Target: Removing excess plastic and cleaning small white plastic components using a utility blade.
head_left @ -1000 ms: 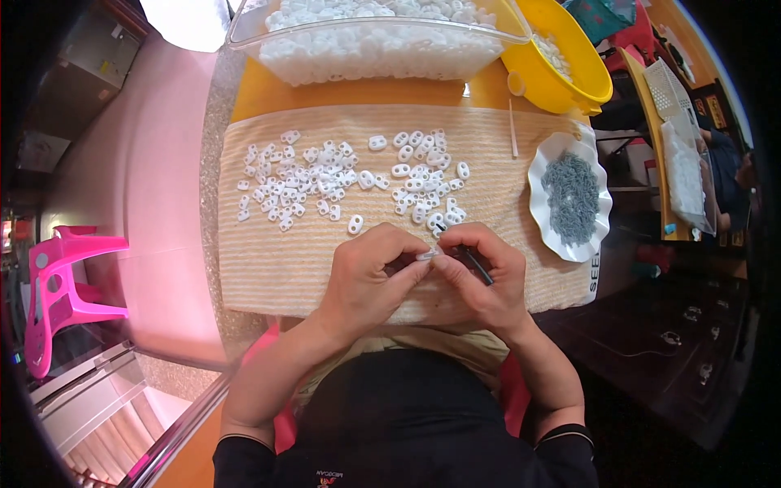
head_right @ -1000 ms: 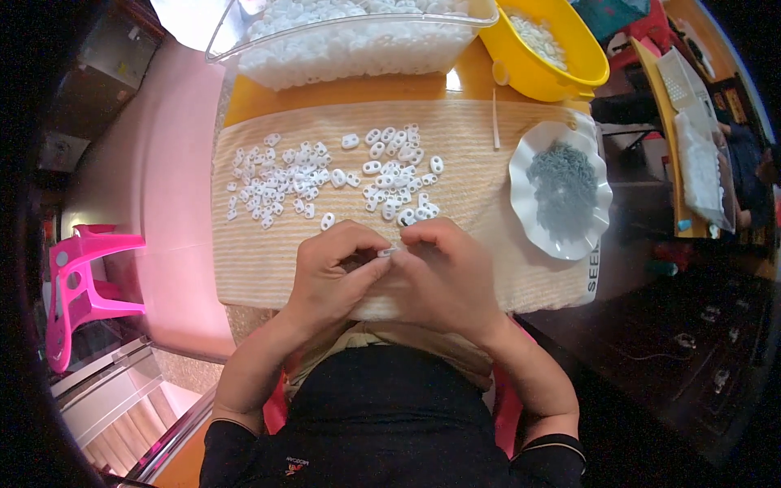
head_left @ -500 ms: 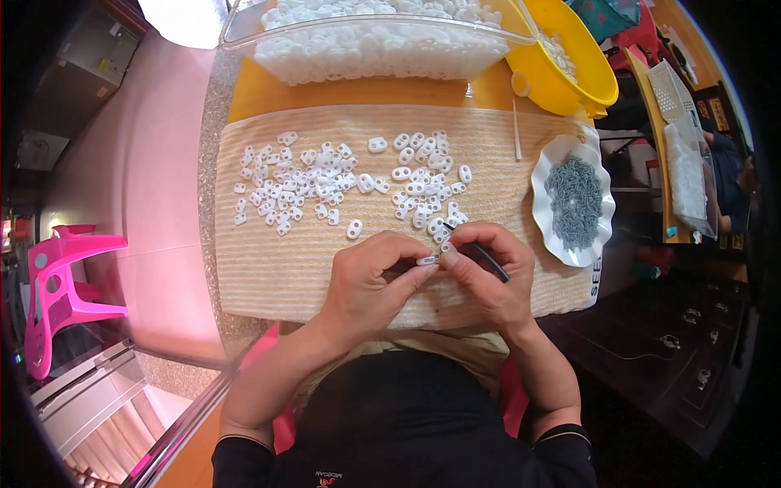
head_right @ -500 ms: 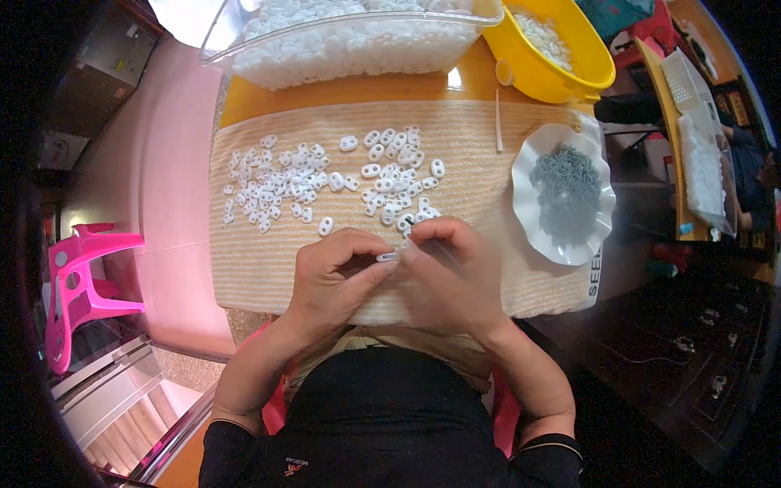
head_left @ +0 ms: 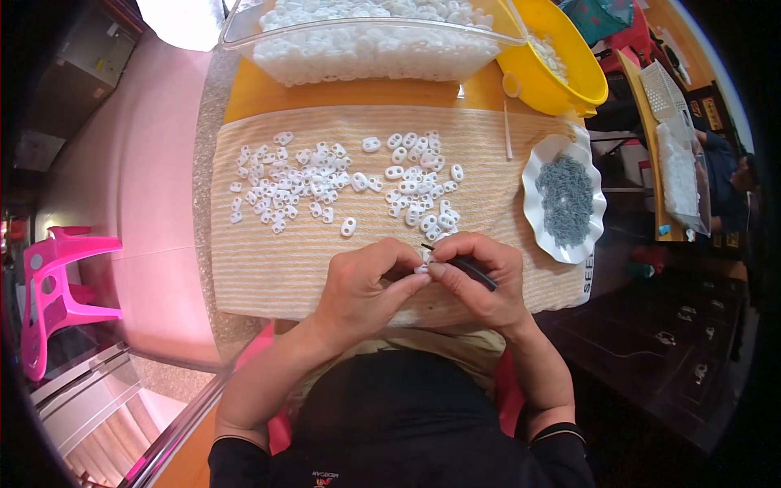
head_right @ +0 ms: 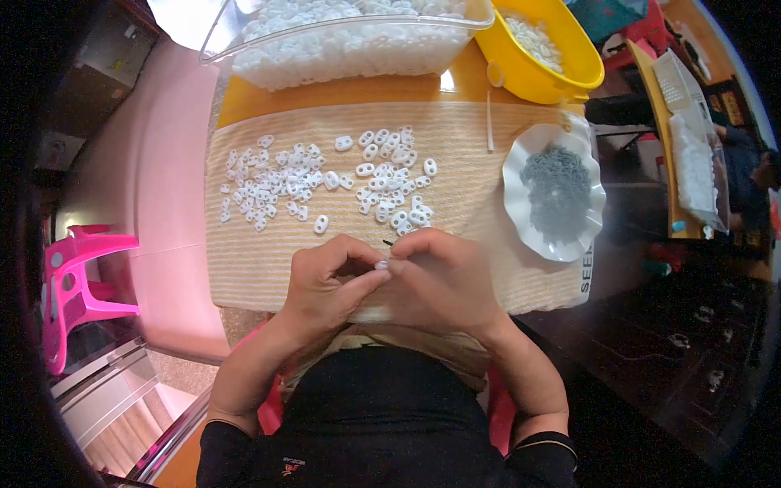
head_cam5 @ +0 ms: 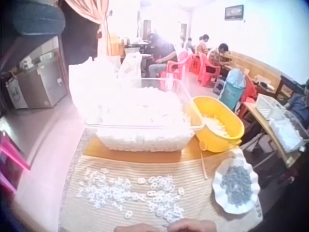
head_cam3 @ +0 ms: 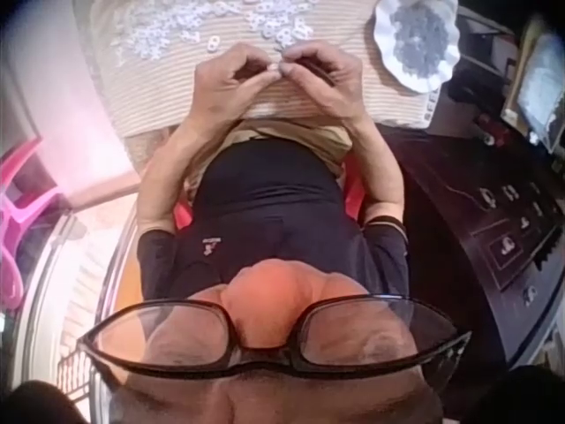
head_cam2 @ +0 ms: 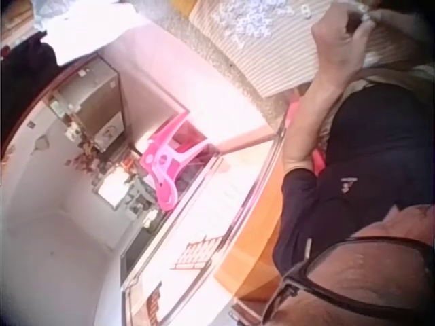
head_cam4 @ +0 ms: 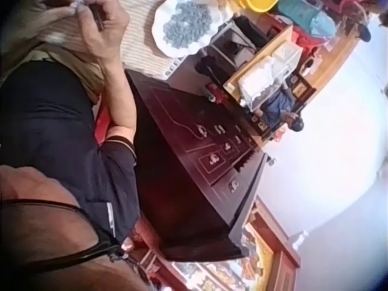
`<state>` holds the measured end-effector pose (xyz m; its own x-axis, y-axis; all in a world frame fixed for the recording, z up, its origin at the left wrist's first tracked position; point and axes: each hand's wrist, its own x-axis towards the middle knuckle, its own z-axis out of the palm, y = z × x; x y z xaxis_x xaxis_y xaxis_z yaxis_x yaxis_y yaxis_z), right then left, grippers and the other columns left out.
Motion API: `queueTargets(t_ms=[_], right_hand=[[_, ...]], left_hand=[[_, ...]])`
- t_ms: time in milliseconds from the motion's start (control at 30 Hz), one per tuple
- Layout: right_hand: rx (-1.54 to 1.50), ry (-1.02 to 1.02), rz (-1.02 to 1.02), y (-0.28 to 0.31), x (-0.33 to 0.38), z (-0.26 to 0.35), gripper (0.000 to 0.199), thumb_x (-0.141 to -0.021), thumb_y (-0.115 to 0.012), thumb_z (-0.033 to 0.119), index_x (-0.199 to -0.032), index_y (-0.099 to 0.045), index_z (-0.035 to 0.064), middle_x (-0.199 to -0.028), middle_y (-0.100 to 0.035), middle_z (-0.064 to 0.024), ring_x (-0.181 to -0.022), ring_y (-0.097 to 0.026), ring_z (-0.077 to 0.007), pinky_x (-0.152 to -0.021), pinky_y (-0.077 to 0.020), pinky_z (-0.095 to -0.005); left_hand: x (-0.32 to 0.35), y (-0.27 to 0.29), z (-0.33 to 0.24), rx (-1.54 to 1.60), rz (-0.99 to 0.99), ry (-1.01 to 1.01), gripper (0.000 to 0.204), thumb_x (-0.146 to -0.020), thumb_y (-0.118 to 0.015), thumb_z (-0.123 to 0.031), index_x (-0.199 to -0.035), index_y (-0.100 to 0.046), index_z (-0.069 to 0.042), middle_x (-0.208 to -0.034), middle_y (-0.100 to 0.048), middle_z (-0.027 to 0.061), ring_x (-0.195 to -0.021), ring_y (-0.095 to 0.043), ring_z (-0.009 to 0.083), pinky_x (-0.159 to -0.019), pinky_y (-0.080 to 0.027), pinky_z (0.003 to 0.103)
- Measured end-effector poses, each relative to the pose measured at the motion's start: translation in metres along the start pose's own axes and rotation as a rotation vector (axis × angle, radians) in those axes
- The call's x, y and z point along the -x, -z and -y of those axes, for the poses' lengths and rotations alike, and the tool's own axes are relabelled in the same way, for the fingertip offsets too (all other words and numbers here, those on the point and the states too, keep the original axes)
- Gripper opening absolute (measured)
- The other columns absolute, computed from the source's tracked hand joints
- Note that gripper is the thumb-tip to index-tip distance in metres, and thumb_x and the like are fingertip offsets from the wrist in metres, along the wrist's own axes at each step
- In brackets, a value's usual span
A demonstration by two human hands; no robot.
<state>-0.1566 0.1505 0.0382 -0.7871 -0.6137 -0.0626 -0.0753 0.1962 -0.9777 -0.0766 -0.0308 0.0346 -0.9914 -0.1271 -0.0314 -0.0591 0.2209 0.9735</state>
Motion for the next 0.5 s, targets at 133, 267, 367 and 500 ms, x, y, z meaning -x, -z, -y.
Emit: queueTargets(t_ms=[133,267,367,500], right_hand=[[0.045,0.093,0.032,-0.002,-0.001,-0.002,0.012,-0.089,-0.067,-0.002,-0.100,-0.064,-0.0008,-0.093,-0.066,-0.0057,-0.083,-0.061,-0.0090,-0.075,-0.0488,-0.0232],[0.100,0.149,0.022,-0.004,0.000,-0.003,0.012,-0.091,-0.066,-0.001,-0.102,-0.061,-0.0006,-0.094,-0.064,-0.0070,-0.083,-0.060,-0.0103,-0.074,-0.0483,-0.0234],[0.135,0.190,0.005,-0.006,0.000,-0.006,0.011,-0.093,-0.064,0.000,-0.103,-0.059,-0.0004,-0.095,-0.063,-0.0075,-0.083,-0.060,-0.0113,-0.074,-0.0484,-0.0237],[0.149,0.205,-0.051,-0.007,0.002,-0.013,0.009,-0.094,-0.061,0.000,-0.103,-0.058,0.0001,-0.093,-0.061,-0.0069,-0.079,-0.060,-0.0117,-0.073,-0.0483,-0.0237]], left_hand=[[0.000,0.000,-0.001,0.048,0.018,0.014,0.014,-0.083,-0.076,-0.002,-0.094,-0.067,-0.001,-0.083,-0.071,0.0055,-0.076,-0.066,0.0077,-0.068,-0.053,0.024],[0.000,-0.002,0.001,0.115,0.002,0.043,0.014,-0.084,-0.076,-0.003,-0.095,-0.067,-0.001,-0.082,-0.070,0.0035,-0.076,-0.065,0.0068,-0.068,-0.052,0.023],[0.000,-0.003,0.002,0.174,-0.003,0.084,0.014,-0.085,-0.075,-0.003,-0.095,-0.067,-0.001,-0.082,-0.069,0.0024,-0.075,-0.063,0.0063,-0.067,-0.051,0.022],[-0.001,-0.004,0.001,0.244,-0.024,0.131,0.013,-0.086,-0.073,-0.003,-0.097,-0.066,-0.001,-0.082,-0.068,0.0027,-0.075,-0.063,0.0063,-0.067,-0.051,0.022]])
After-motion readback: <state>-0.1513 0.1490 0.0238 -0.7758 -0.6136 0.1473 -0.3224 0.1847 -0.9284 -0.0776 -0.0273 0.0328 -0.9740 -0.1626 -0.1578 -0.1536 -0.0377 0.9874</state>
